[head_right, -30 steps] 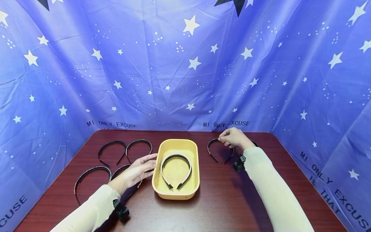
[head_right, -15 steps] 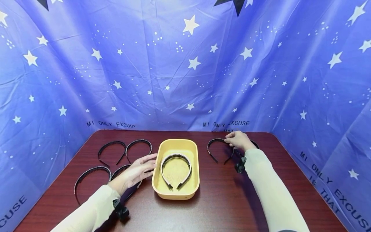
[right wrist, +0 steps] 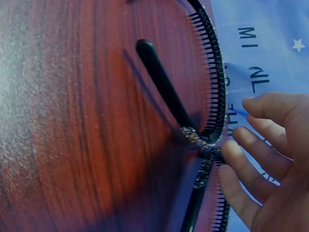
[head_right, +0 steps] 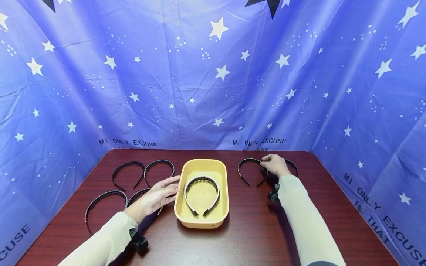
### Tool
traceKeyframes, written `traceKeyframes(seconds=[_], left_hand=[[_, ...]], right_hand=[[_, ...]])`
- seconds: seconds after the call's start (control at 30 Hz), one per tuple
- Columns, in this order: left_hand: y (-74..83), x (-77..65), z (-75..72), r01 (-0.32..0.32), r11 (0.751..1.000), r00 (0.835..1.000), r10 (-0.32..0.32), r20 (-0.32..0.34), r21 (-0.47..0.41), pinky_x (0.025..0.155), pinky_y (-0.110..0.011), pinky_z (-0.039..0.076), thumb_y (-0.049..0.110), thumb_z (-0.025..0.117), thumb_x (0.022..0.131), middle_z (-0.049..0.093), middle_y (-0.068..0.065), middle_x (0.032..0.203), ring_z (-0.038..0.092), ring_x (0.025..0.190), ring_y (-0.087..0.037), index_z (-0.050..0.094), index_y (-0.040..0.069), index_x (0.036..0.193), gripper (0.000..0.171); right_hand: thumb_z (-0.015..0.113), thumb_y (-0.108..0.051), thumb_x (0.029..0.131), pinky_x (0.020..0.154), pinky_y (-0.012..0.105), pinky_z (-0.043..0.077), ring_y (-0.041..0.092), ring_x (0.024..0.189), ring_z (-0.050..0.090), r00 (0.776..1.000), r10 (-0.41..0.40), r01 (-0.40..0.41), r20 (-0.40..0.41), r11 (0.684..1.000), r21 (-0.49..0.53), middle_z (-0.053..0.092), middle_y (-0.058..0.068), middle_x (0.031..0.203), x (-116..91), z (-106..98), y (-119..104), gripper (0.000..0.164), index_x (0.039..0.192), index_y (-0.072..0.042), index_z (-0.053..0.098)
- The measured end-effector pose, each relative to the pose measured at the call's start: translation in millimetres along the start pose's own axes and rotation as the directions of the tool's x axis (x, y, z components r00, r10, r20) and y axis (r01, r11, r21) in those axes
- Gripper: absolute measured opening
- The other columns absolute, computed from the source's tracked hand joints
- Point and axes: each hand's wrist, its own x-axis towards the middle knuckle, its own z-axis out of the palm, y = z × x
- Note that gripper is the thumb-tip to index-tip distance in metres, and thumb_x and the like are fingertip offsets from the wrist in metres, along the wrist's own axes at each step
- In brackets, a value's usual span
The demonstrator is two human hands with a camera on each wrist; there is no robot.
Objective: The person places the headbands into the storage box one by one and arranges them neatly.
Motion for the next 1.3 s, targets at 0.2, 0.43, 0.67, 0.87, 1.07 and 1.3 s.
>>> traceKeyframes(seconds=[0.2, 0.43, 0.67, 0.87, 1.07, 1.3], left_hand=[[0.5, -0.3, -0.2, -0.003, 1.0, 1.0, 0.003, -0.002, -0.001, 0.087, -0.029, 0.056, 0.0, 0.061, 0.093, 0.061, -0.017, 0.128, 0.064, 0.103, -0.016, 0.037, 0.002, 0.151, 0.063], [0.1, -0.2, -0.5, -0.004, 1.0, 1.0, 0.004, 0.0, 0.0, 0.088, -0.03, 0.055, 0.001, 0.061, 0.094, 0.06, -0.017, 0.13, 0.064, 0.103, -0.016, 0.037, 0.002, 0.151, 0.062], [0.0, -0.9, -0.4, -0.005, 1.0, 1.0, 0.005, 0.006, -0.001, 0.089, -0.03, 0.055, 0.001, 0.061, 0.094, 0.06, -0.018, 0.131, 0.064, 0.105, -0.016, 0.036, 0.002, 0.152, 0.063], [0.4, -1.4, 0.7, -0.007, 1.0, 1.0, 0.007, 0.004, -0.002, 0.088, -0.03, 0.055, 0.001, 0.062, 0.093, 0.06, -0.018, 0.13, 0.064, 0.105, -0.016, 0.036, 0.002, 0.152, 0.063], [0.3, -2.0, 0.9, -0.007, 1.0, 1.0, 0.007, 0.002, -0.002, 0.088, -0.03, 0.055, 0.001, 0.062, 0.094, 0.06, -0.018, 0.13, 0.063, 0.105, -0.016, 0.036, 0.001, 0.151, 0.063], [0.5, -1.8, 1.1, -0.009, 1.0, 1.0, 0.009, 0.008, -0.009, 0.088, -0.03, 0.055, 0.001, 0.062, 0.093, 0.059, -0.021, 0.132, 0.063, 0.105, -0.016, 0.036, 0.001, 0.151, 0.063]], right_hand=[[0.064, -0.021, 0.097, 0.092, 0.054, 0.048, 0.043, 0.11, 0.058, 1.0, 0.003, -0.003, -0.016, 1.0, -0.004, 0.07, 0.023, 0.113, -1, 4, 1, 0.04, 0.125, 0.007, 0.063], [0.065, -0.02, 0.096, 0.091, 0.053, 0.048, 0.042, 0.109, 0.059, 1.0, 0.013, -0.014, -0.019, 1.0, -0.019, 0.068, 0.024, 0.115, 1, 9, 4, 0.038, 0.124, 0.006, 0.063], [0.068, -0.016, 0.093, 0.097, 0.057, 0.045, 0.047, 0.115, 0.055, 1.0, -0.005, 0.004, -0.022, 0.999, -0.045, 0.066, 0.026, 0.12, 2, 14, 7, 0.039, 0.124, 0.007, 0.063], [0.069, -0.014, 0.092, 0.099, 0.057, 0.044, 0.046, 0.113, 0.057, 0.999, -0.022, 0.019, -0.035, 0.997, -0.068, 0.067, 0.026, 0.117, 3, 18, 10, 0.038, 0.122, 0.009, 0.064], [0.069, -0.007, 0.088, 0.097, 0.057, 0.045, 0.045, 0.109, 0.059, 0.999, -0.016, 0.013, -0.043, 0.998, -0.069, 0.068, 0.025, 0.114, 3, 20, 11, 0.037, 0.121, 0.008, 0.064], [0.069, -0.003, 0.084, 0.095, 0.055, 0.046, 0.042, 0.103, 0.061, 0.997, -0.018, 0.012, -0.072, 0.996, -0.084, 0.07, 0.023, 0.106, 4, 23, 13, 0.032, 0.115, 0.007, 0.067]])
